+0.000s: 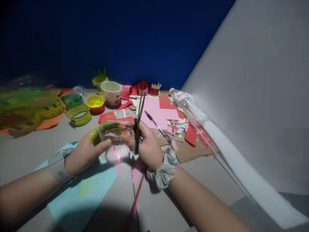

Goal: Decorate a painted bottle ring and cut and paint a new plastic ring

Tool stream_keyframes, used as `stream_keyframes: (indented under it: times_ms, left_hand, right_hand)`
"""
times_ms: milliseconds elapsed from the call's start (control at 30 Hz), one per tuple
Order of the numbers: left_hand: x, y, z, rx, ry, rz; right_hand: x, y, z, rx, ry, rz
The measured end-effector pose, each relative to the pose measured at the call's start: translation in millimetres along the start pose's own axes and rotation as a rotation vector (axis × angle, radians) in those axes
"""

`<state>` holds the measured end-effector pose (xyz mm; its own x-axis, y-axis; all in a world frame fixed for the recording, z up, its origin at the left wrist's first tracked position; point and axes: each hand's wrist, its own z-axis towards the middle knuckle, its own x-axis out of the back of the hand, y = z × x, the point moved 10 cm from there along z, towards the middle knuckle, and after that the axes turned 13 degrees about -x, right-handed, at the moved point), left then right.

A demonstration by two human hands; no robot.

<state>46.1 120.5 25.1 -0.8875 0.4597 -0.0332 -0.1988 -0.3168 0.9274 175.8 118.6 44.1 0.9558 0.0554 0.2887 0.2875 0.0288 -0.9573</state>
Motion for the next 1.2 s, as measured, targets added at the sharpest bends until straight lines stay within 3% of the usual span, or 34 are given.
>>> stream_keyframes:
  times_ms: [167, 533, 667, 900, 1033, 1200]
  left_hand:
    - [-8, 1, -1, -0.051, -0.065, -0.101]
    - [9, 3, -3, -0.074, 0.103, 0.07]
    - [12, 3, -2, -0.044, 0.113, 0.093]
    - [17, -5, 0, 0.029, 0.155, 0.008]
    - [14, -9, 1, 0.045, 0.115, 0.003]
    - [30, -19, -4, 0.107, 0.265, 0.019]
  right_hand:
    - [-1, -5, -1, 0.023, -0.042, 0.05]
    - [-5, -6, -5, 0.13, -0.066, -0.131]
    - [-3, -4, -5, 0.099, -0.035, -0.212]
    - [11, -15, -6, 0.175, 0.076, -0.114]
    - [-2, -18, -6, 0.172, -0.059, -0.115]
    - [-30, -10, -9, 0.032, -0.345, -0.1]
